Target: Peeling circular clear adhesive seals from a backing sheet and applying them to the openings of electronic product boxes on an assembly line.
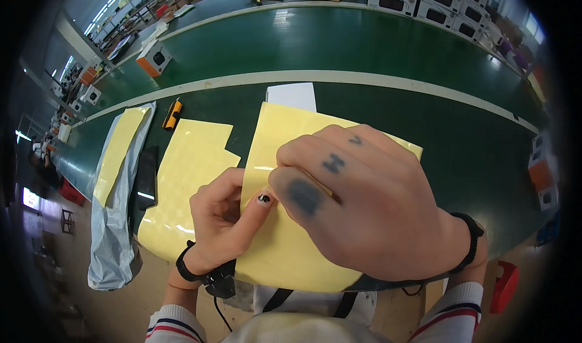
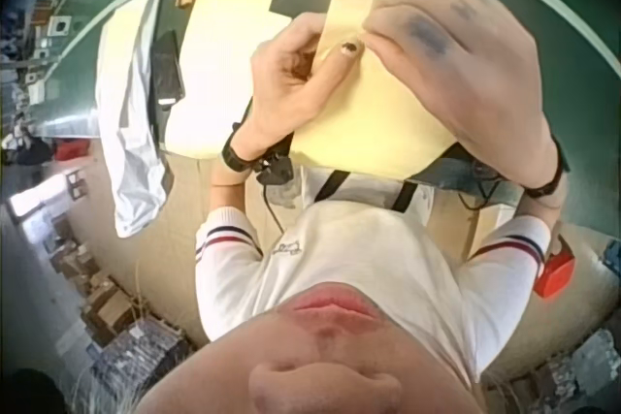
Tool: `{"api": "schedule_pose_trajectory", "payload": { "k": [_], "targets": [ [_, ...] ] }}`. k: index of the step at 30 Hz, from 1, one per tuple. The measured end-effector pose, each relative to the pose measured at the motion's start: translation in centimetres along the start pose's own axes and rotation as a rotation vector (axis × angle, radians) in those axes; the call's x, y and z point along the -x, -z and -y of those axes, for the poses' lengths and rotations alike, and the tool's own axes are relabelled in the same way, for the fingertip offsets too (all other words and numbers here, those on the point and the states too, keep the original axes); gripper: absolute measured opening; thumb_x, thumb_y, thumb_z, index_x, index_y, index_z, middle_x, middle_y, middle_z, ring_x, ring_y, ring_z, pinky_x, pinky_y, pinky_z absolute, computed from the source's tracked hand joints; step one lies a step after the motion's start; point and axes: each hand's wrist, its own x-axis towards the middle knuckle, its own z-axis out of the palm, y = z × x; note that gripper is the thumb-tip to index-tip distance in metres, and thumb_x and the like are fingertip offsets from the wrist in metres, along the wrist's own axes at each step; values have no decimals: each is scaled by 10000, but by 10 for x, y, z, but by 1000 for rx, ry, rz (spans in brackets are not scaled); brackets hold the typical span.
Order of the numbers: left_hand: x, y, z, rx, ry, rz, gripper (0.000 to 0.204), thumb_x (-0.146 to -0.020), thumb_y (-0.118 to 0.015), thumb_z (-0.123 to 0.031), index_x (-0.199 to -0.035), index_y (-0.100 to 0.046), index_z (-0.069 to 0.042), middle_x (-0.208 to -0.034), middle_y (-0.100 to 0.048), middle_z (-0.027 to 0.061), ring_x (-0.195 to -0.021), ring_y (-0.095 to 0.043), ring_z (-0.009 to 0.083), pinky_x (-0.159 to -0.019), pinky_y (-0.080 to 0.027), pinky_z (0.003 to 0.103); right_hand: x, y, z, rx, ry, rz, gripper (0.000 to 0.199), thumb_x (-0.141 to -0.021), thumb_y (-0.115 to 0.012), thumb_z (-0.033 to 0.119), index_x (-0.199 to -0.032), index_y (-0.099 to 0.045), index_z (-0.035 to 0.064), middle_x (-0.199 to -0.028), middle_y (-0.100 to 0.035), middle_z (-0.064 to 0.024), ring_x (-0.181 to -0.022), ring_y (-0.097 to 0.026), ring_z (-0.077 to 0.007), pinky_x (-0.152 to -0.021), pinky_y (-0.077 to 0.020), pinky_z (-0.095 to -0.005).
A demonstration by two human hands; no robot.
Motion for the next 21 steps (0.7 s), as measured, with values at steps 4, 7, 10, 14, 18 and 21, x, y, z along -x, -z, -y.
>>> {"api": "schedule_pose_trajectory", "payload": {
  "k": [4,7,10,14,18,21],
  "targets": [
    [3,-1,-2,-118,40,14,134,-853,-614,-12,-982,-600,21,-735,-653,55,-589,-568,51,-520,-419,192,3,2,1,15,-12,82,247,-657,-739,28,-875,-623,44,-878,-636,-80,-723,-628,-251,-594,-476,-322],
    [4,-1,-2,-180,38,23,140,-854,-603,19,-992,-598,39,-783,-650,59,-657,-570,64,-573,-435,189,4,0,4,-38,-101,177,254,-673,-725,19,-903,-619,33,-894,-634,-89,-729,-634,-261,-596,-498,-328],
    [5,-6,8,-199,-85,-47,142,-818,-641,-17,-954,-601,-18,-641,-599,52,-457,-535,107,-441,-389,224,8,-6,10,20,-76,165,272,-688,-714,18,-942,-615,20,-935,-623,-106,-732,-633,-269,-597,-514,-325],
    [4,-7,6,-203,-91,-52,130,-816,-642,-14,-936,-592,-20,-634,-586,62,-452,-529,119,-440,-389,229,12,-9,15,70,-51,131,296,-696,-704,12,-977,-610,15,-965,-605,-117,-742,-633,-273,-581,-515,-312],
    [2,-7,4,-196,-86,-53,124,-813,-644,-15,-923,-587,-20,-629,-578,68,-451,-527,128,-440,-392,233,13,-9,11,47,-72,120,302,-693,-695,2,-979,-603,28,-961,-604,-95,-750,-634,-260,-584,-518,-307],
    [4,-8,7,-193,-69,-59,123,-811,-647,-17,-919,-588,-19,-627,-578,69,-451,-529,129,-441,-394,232,12,-11,5,26,-86,100,276,-684,-699,-4,-935,-600,49,-945,-616,-65,-750,-636,-244,-591,-519,-303]
  ]
}}
